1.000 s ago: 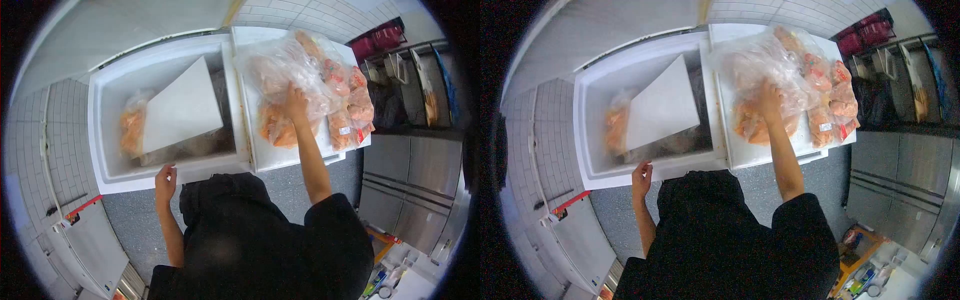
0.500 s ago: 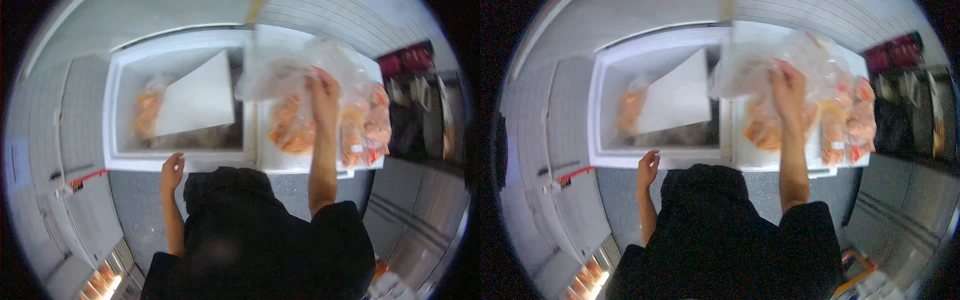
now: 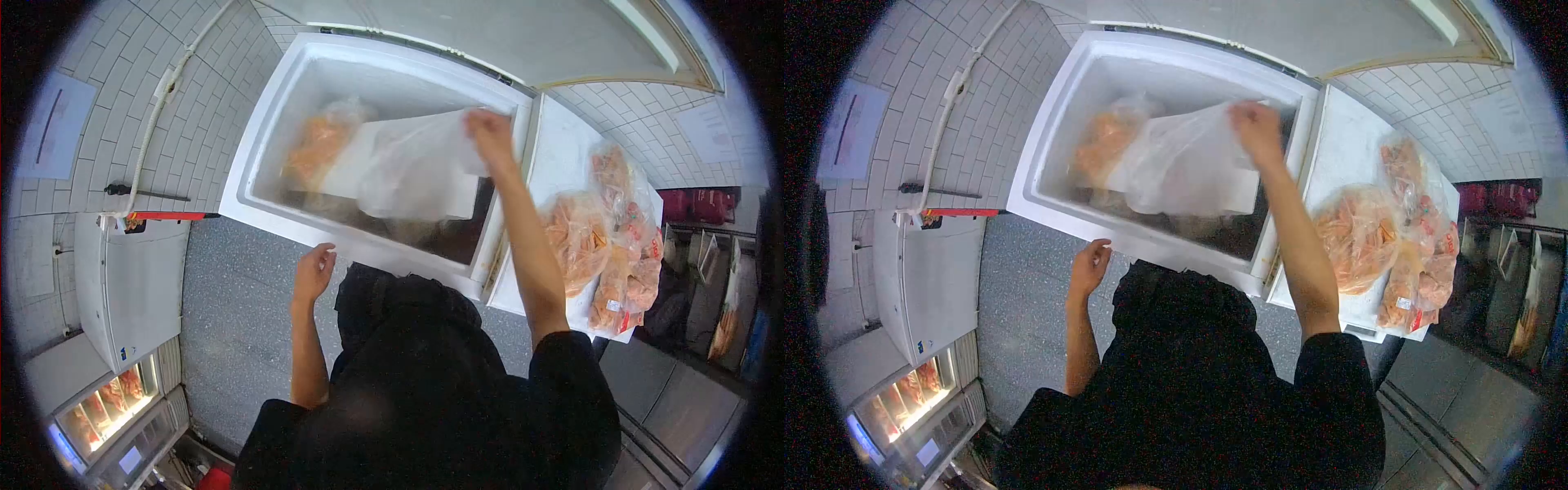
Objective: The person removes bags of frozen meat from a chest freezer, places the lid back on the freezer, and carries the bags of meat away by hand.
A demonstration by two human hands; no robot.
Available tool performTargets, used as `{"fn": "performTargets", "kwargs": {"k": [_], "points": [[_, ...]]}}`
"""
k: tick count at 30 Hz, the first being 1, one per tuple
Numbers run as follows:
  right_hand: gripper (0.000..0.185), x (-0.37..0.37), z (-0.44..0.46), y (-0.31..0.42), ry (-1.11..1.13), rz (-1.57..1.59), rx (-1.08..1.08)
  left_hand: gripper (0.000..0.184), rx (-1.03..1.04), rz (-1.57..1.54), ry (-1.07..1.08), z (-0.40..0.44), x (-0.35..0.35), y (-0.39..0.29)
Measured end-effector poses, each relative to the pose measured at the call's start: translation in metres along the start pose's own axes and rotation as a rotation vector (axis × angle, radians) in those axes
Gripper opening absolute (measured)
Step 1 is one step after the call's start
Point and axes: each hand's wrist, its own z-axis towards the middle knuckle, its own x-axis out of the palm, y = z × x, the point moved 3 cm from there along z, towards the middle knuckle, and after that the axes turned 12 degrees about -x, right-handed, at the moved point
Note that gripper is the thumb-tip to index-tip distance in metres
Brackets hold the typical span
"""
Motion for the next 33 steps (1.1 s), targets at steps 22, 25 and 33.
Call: {"fn": "performTargets", "kwargs": {"k": [22,25,33], "points": [[0.016,-0.159,-0.230,-0.068,-0.331,-0.629,-0.089,0.021,0.222,0.059,0.238,0.049,0.076,-0.056],[0.017,-0.253,-0.264,-0.043,-0.644,-0.546,0.043,0.020,0.353,0.139,0.324,0.048,0.115,-0.125],[0.027,-0.420,-0.280,-0.094,-1.061,-0.749,0.048,0.021,0.674,0.141,0.582,0.001,0.241,-0.312]]}}
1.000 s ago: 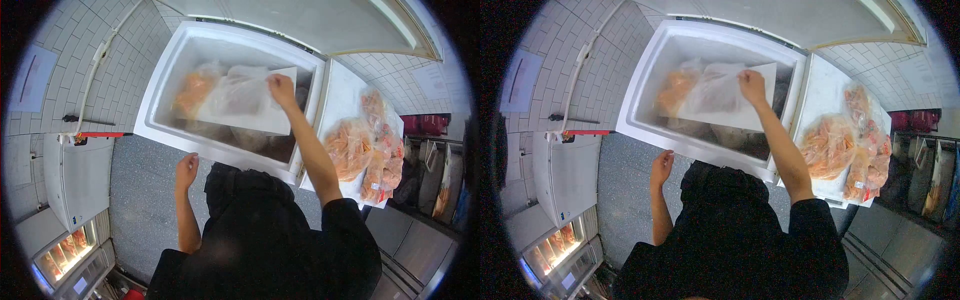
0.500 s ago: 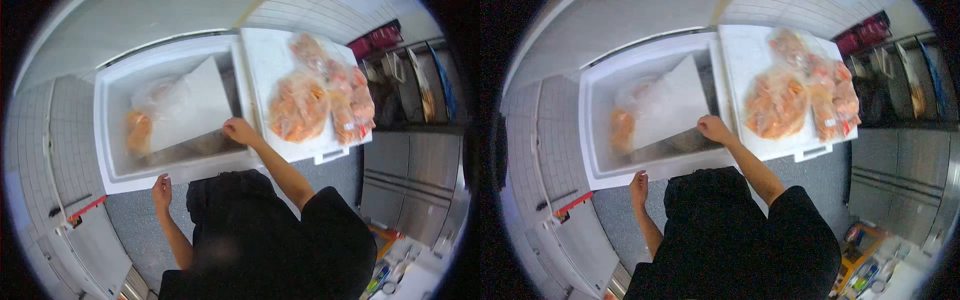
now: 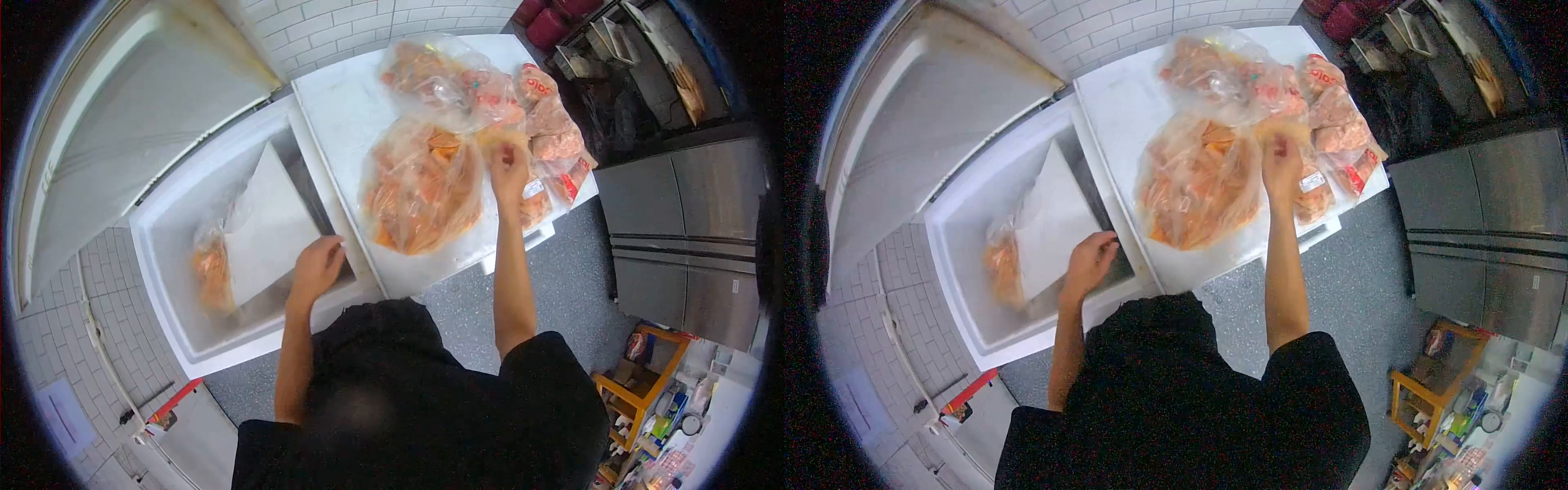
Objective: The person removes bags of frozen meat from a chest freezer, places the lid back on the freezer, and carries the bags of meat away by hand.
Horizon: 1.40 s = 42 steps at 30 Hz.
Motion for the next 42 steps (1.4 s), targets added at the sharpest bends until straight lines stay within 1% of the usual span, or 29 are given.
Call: {"fn": "performTargets", "kwargs": {"k": [1,3,4,6,7,8,9,10,11,12,13,14,15,16,17,19,20,21,23,25,28,29,31,32,34,37,38,40,42], "points": [[0.027,0.009,0.017,-0.005,-0.093,-0.050,-0.064,0.021,0.033,0.016,0.054,0.013,0.010,-0.020],[0.027,0.041,0.059,-0.032,-0.126,-0.035,-0.146,0.020,0.085,0.032,0.123,0.036,0.024,-0.058],[0.027,0.069,0.080,-0.060,-0.062,0.030,-0.165,0.020,0.100,0.031,0.137,0.044,0.029,-0.076],[0.028,0.101,0.102,-0.080,0.133,0.184,-0.033,0.021,0.128,-0.005,0.144,0.054,0.039,-0.091],[0.029,0.125,0.103,-0.084,0.261,0.278,0.115,0.023,0.143,-0.038,0.132,0.057,0.042,-0.094],[0.027,0.125,0.108,-0.028,0.260,0.301,-0.008,0.024,0.160,-0.074,0.114,0.063,0.045,-0.095],[0.025,0.119,0.104,0.044,0.263,0.323,-0.132,0.028,0.135,-0.129,0.061,0.068,0.045,-0.092],[0.023,0.132,0.087,0.073,0.365,0.529,-0.125,0.032,0.102,-0.186,0.011,0.070,0.043,-0.082],[0.022,0.132,0.069,0.112,0.468,0.646,-0.073,0.036,0.063,-0.245,-0.040,0.070,0.038,-0.074],[0.021,0.147,0.042,0.137,0.499,0.957,0.063,0.048,-0.041,-0.242,-0.105,0.071,0.027,-0.068],[0.020,0.144,0.029,0.166,0.542,0.918,-0.067,0.061,-0.147,-0.235,-0.168,0.069,0.013,-0.064],[0.020,0.134,0.022,0.194,0.587,0.879,-0.192,0.070,-0.118,-0.253,-0.299,0.067,-0.001,-0.062],[0.019,0.129,0.016,0.211,0.611,0.953,-0.146,0.080,-0.087,-0.268,-0.434,0.067,-0.015,-0.059],[0.019,0.125,0.010,0.228,0.638,1.031,-0.103,0.088,-0.077,-0.296,-0.516,0.064,-0.029,-0.056],[0.019,0.123,0.002,0.245,0.673,1.117,-0.057,0.086,-0.073,-0.282,-0.547,0.060,-0.040,-0.056],[0.019,0.126,-0.006,0.267,0.626,1.246,0.040,0.080,-0.089,-0.240,-0.620,0.039,-0.066,-0.049],[0.019,0.121,-0.004,0.283,0.634,1.320,0.036,0.076,-0.103,-0.212,-0.652,0.026,-0.073,-0.046],[0.020,0.113,0.002,0.298,0.639,1.394,0.029,0.067,-0.127,-0.246,-0.646,0.011,-0.077,-0.038],[0.019,0.096,0.008,0.328,0.608,1.409,-0.065,0.048,-0.167,-0.178,-0.590,-0.025,-0.081,-0.016],[0.019,0.082,0.008,0.359,0.653,1.363,-0.114,0.034,-0.131,-0.052,-0.555,-0.066,-0.078,0.012],[0.018,0.093,-0.007,0.397,0.694,1.395,-0.142,0.025,-0.242,0.012,-0.520,-0.132,-0.055,0.073],[0.019,0.109,-0.013,0.410,0.724,1.378,-0.172,0.024,-0.334,-0.022,-0.501,-0.152,-0.053,0.084],[0.020,0.156,-0.040,0.432,0.845,1.375,0.013,0.021,-0.514,-0.100,-0.450,-0.191,-0.048,0.103],[0.020,0.182,-0.056,0.441,0.899,1.362,0.104,0.022,-0.557,-0.112,-0.450,-0.208,-0.048,0.112],[0.021,0.245,-0.098,0.448,1.063,1.279,0.187,0.022,-0.628,-0.131,-0.441,-0.236,-0.049,0.130],[0.016,0.317,-0.156,0.456,1.142,1.216,0.289,0.023,-0.610,-0.112,-0.554,-0.265,-0.058,0.156],[0.014,0.328,-0.167,0.458,1.133,1.197,0.341,0.023,-0.591,-0.120,-0.578,-0.267,-0.060,0.164],[0.014,0.317,-0.184,0.463,1.064,1.240,0.385,0.024,-0.574,-0.118,-0.599,-0.271,-0.072,0.173],[0.016,0.308,-0.192,0.441,1.032,1.203,0.286,0.023,-0.629,-0.130,-0.563,-0.272,-0.087,0.178]]}}
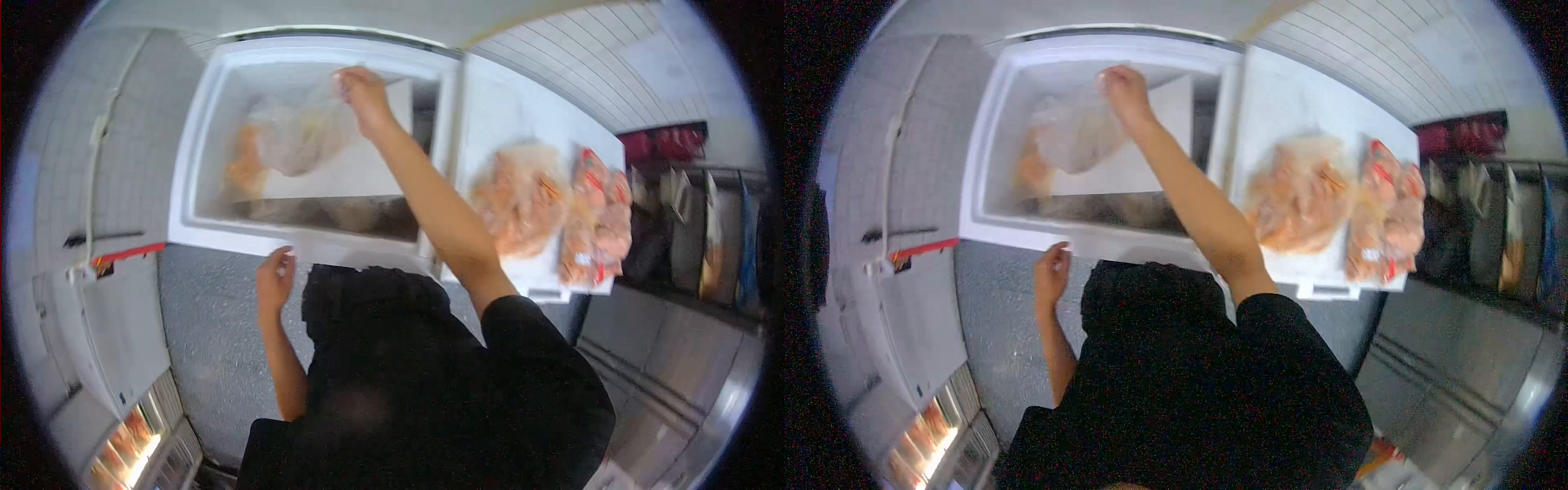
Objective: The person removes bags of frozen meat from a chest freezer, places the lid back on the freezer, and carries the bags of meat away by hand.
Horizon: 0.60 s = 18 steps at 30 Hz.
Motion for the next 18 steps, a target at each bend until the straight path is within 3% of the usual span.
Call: {"fn": "performTargets", "kwargs": {"k": [4,5,7,9,10,12,15,18], "points": [[0.020,-0.099,-0.056,0.014,-0.095,-0.153,0.029,0.022,0.023,-0.010,0.007,0.014,-0.009,0.014],[0.025,-0.146,-0.070,0.007,-0.094,-0.292,-0.188,0.022,0.041,-0.008,0.004,0.016,-0.008,0.016],[0.039,-0.219,-0.107,0.063,-0.298,-0.785,-0.017,0.022,0.030,0.032,0.032,0.016,-0.007,0.014],[0.050,-0.294,-0.152,0.087,-0.544,-1.352,-0.292,0.022,0.044,0.045,0.067,0.020,0.002,0.002],[0.047,-0.310,-0.171,0.098,-0.432,-1.418,-0.260,0.022,0.055,0.040,0.090,0.020,0.007,-0.003],[0.039,-0.325,-0.212,0.109,-0.206,-1.529,-0.196,0.022,0.096,0.036,0.120,0.024,0.018,-0.018],[0.026,-0.344,-0.259,0.078,-0.097,-1.570,0.025,0.022,0.192,0.078,0.158,0.025,0.044,-0.049],[0.018,-0.293,-0.281,0.136,-0.329,-1.093,-0.031,0.022,0.245,0.082,0.204,0.022,0.066,-0.078]]}}
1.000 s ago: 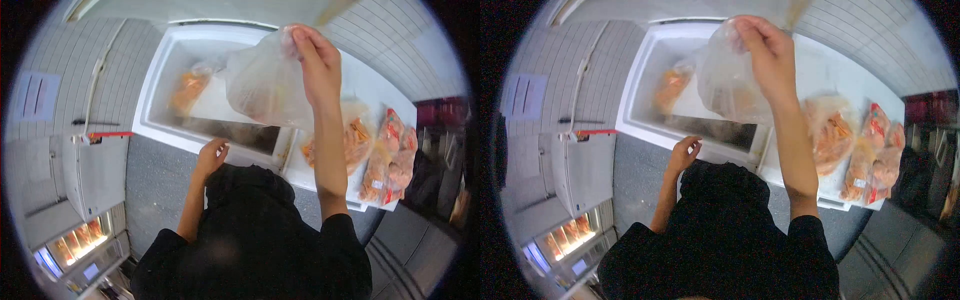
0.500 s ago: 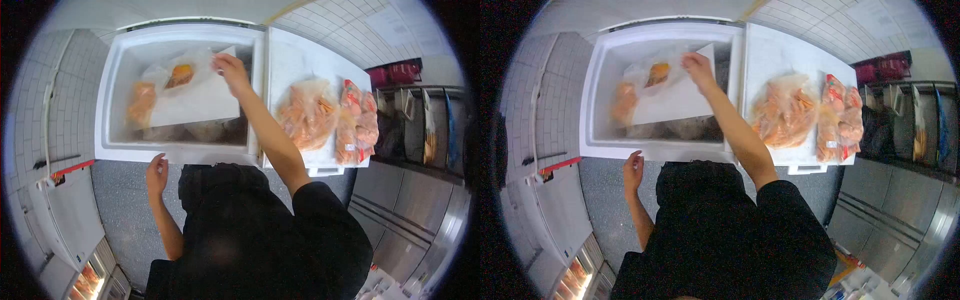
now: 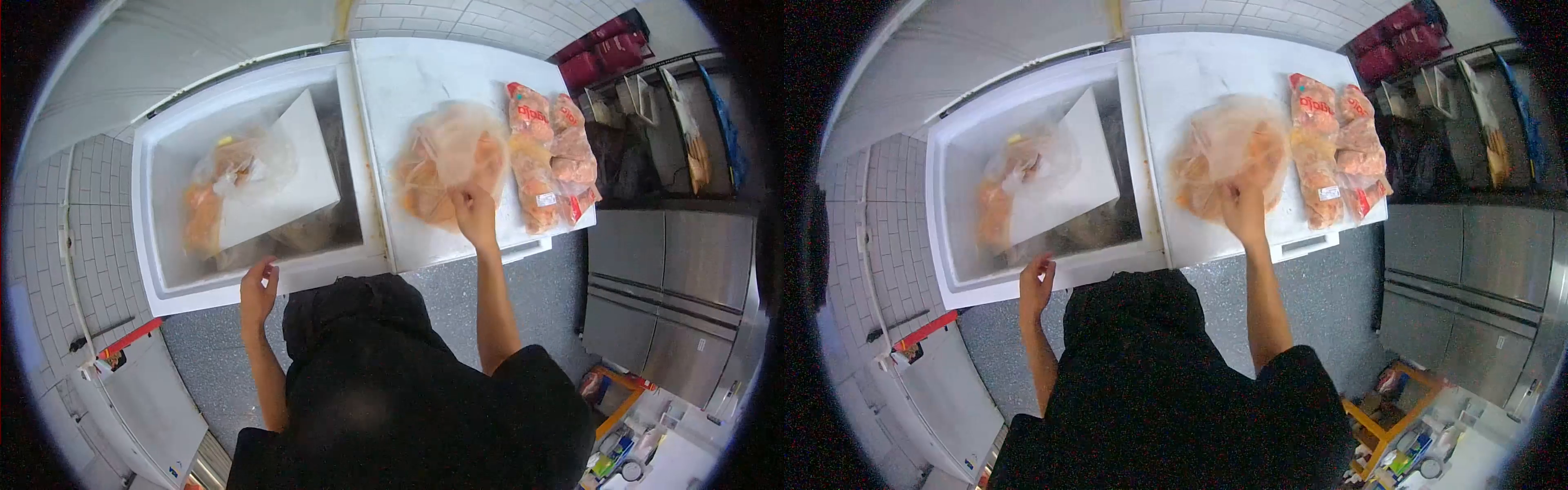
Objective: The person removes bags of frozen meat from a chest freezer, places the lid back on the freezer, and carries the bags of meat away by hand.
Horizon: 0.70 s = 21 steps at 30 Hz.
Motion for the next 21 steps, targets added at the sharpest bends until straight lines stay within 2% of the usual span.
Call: {"fn": "performTargets", "kwargs": {"k": [3,6,8,10,15,17,19,21], "points": [[0.010,-0.025,-0.022,0.043,-0.148,0.127,-0.062,0.022,0.061,0.025,0.020,0.001,0.015,-0.033],[0.011,-0.034,-0.035,0.054,-0.107,0.220,-0.039,0.021,0.199,-0.008,0.039,0.010,0.039,-0.056],[0.008,-0.037,-0.036,0.059,-0.066,0.270,-0.048,0.022,0.198,-0.027,0.108,0.017,0.053,-0.072],[0.006,-0.036,-0.033,0.064,-0.052,0.330,-0.082,0.022,0.171,-0.068,0.153,0.020,0.060,-0.105],[0.007,-0.009,-0.026,0.088,0.108,0.353,-0.208,0.019,0.326,-0.125,0.175,0.043,0.077,-0.202],[0.007,0.005,-0.028,0.092,0.113,0.404,-0.252,0.021,0.279,-0.323,0.308,0.066,0.090,-0.234],[0.007,0.016,-0.031,0.099,0.145,0.384,-0.292,0.033,0.292,-0.145,0.400,0.095,0.106,-0.271],[0.007,0.028,-0.036,0.108,0.159,0.354,-0.325,0.045,0.399,0.138,0.405,0.108,0.131,-0.309]]}}
